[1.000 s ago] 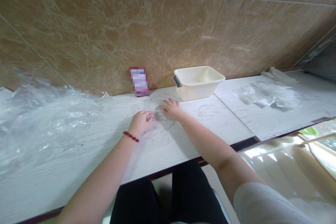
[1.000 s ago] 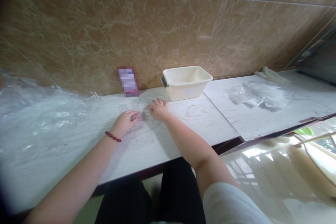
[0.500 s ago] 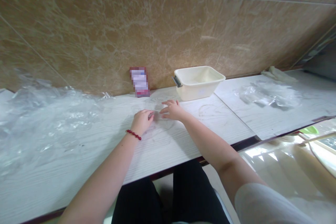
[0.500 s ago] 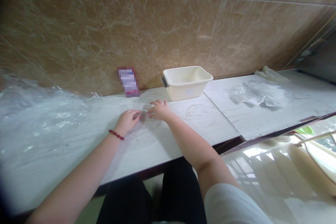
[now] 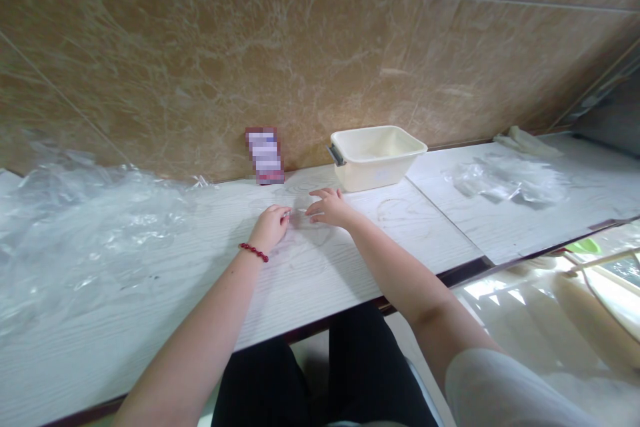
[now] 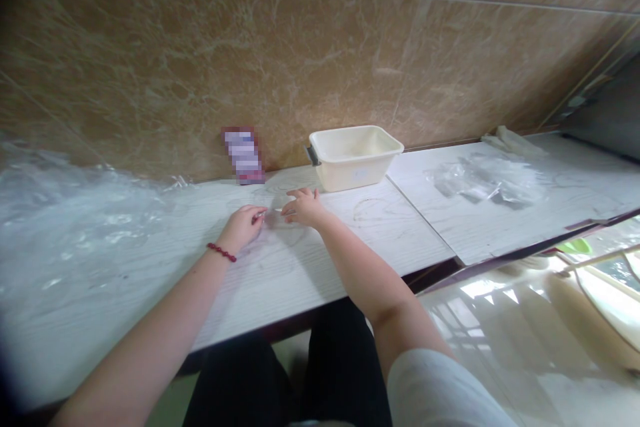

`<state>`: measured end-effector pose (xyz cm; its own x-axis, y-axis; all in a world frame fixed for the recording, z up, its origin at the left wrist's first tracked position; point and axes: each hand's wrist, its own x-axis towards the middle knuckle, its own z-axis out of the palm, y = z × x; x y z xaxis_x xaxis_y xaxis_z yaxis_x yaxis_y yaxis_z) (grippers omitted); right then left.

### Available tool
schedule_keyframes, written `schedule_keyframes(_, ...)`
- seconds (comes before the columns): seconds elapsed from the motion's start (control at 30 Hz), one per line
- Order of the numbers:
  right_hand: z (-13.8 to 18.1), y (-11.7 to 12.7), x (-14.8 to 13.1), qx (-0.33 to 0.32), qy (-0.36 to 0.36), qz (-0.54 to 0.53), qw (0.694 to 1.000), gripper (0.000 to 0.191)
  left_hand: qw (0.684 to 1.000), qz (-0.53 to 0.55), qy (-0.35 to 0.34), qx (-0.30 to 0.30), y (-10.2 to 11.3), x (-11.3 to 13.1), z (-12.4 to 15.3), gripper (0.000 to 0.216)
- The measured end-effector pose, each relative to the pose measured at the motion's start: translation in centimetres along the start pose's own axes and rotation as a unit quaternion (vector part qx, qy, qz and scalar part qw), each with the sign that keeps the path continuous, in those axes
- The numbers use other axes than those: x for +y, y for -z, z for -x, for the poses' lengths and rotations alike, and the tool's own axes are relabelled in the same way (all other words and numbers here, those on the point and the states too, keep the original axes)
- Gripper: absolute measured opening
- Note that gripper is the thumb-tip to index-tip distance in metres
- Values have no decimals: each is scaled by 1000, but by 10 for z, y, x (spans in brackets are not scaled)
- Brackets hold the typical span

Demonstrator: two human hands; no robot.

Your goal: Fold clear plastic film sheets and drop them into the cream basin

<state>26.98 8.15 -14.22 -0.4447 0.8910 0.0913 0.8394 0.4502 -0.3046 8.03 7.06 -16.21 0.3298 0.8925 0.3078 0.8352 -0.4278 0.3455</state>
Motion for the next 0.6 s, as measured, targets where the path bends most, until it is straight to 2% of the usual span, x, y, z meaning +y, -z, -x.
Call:
schedule_keyframes(0.17, 0, -1, 2, -40, -32, -11, 999, 33, 999, -33, -14, -5, -3, -1, -1, 31)
schedule_keyframes(0.43, 1, 2, 4, -73, -37, -3, 997, 42, 992, -115, 53, 7, 3, 2, 2, 31)
schedule_keyframes(0.53, 1, 2, 4, -76, -36, -1, 996, 44, 991, -135, 19, 9, 5, 11, 10, 38)
schedule_keyframes(0.6, 1, 2, 5, -81, -37, -1, 996, 46, 990, -135, -21, -28, 3, 17, 16, 46)
